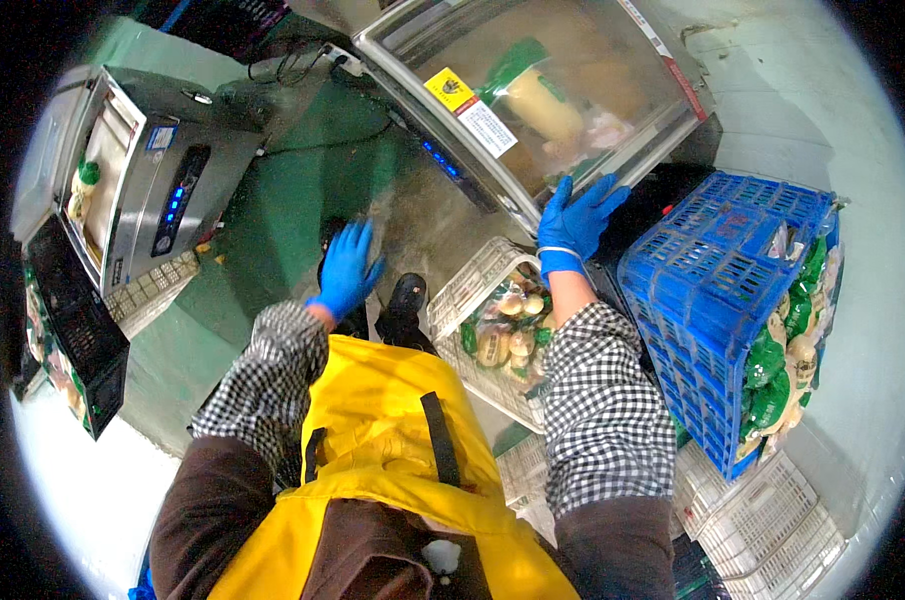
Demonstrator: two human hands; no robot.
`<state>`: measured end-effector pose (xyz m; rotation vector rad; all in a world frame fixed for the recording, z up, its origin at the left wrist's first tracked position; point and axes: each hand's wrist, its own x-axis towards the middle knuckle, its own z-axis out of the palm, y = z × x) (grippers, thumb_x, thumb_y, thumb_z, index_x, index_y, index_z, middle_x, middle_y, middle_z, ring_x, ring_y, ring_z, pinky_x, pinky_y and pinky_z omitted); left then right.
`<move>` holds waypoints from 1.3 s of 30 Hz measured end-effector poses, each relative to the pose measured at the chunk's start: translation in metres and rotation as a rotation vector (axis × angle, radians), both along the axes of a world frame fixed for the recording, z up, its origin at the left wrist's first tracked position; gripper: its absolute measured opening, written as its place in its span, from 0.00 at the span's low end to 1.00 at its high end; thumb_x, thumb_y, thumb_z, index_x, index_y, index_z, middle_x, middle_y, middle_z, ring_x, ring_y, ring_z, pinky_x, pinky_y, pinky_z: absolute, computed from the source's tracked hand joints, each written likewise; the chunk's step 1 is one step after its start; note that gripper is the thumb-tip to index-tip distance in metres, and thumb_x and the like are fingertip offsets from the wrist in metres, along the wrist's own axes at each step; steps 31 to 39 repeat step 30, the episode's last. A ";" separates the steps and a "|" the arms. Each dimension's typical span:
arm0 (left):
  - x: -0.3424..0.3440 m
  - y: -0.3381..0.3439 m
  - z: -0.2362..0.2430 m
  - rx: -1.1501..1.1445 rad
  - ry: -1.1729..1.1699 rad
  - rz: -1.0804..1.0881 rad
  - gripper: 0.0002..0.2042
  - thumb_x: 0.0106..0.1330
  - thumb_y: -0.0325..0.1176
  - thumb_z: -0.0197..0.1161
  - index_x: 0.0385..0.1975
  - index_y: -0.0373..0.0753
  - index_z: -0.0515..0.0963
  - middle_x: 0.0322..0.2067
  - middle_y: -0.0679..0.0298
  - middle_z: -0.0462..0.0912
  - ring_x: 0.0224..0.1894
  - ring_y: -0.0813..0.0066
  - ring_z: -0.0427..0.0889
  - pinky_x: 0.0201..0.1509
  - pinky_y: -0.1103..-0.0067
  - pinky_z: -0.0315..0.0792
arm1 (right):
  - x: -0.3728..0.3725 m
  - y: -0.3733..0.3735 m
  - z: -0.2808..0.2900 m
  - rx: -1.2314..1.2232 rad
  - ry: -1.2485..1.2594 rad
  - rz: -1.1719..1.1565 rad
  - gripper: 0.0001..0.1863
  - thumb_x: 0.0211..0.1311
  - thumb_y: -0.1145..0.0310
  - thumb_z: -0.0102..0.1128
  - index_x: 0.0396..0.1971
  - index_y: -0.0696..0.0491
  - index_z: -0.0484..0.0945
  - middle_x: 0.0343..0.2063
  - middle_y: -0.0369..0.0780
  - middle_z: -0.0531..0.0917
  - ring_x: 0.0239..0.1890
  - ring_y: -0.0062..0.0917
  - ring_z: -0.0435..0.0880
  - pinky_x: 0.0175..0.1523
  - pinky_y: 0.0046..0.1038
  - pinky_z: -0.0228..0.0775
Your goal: The person repeatedly picks packaged fruit from a blue crate, opens the plastic bags, places the fruit into a vacuum-sealing machine, seals them, and then transfers the sealed packages into a white basket. The process is repeated multiple times throughout the clip.
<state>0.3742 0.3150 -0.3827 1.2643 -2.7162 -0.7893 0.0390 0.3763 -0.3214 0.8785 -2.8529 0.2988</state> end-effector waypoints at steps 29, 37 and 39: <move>0.161 0.074 -0.036 1.095 -0.629 0.744 0.46 0.53 0.60 0.53 0.62 0.31 0.44 0.55 0.45 0.64 0.58 0.51 0.64 0.60 0.67 0.60 | -0.031 -0.077 -0.030 -0.026 -0.184 0.164 0.41 0.61 0.45 0.41 0.62 0.62 0.44 0.62 0.59 0.41 0.65 0.49 0.36 0.67 0.41 0.32; 0.159 0.062 -0.030 1.097 -0.728 0.735 0.46 0.54 0.61 0.51 0.62 0.32 0.44 0.56 0.46 0.62 0.58 0.52 0.63 0.60 0.67 0.59 | -0.039 -0.072 -0.041 -0.044 -0.168 0.164 0.41 0.61 0.44 0.40 0.62 0.62 0.44 0.64 0.53 0.40 0.66 0.49 0.36 0.67 0.41 0.28; 0.159 0.062 -0.030 1.097 -0.728 0.735 0.46 0.54 0.61 0.51 0.62 0.32 0.44 0.56 0.46 0.62 0.58 0.52 0.63 0.60 0.67 0.59 | -0.039 -0.072 -0.041 -0.044 -0.168 0.164 0.41 0.61 0.44 0.40 0.62 0.62 0.44 0.64 0.53 0.40 0.66 0.49 0.36 0.67 0.41 0.28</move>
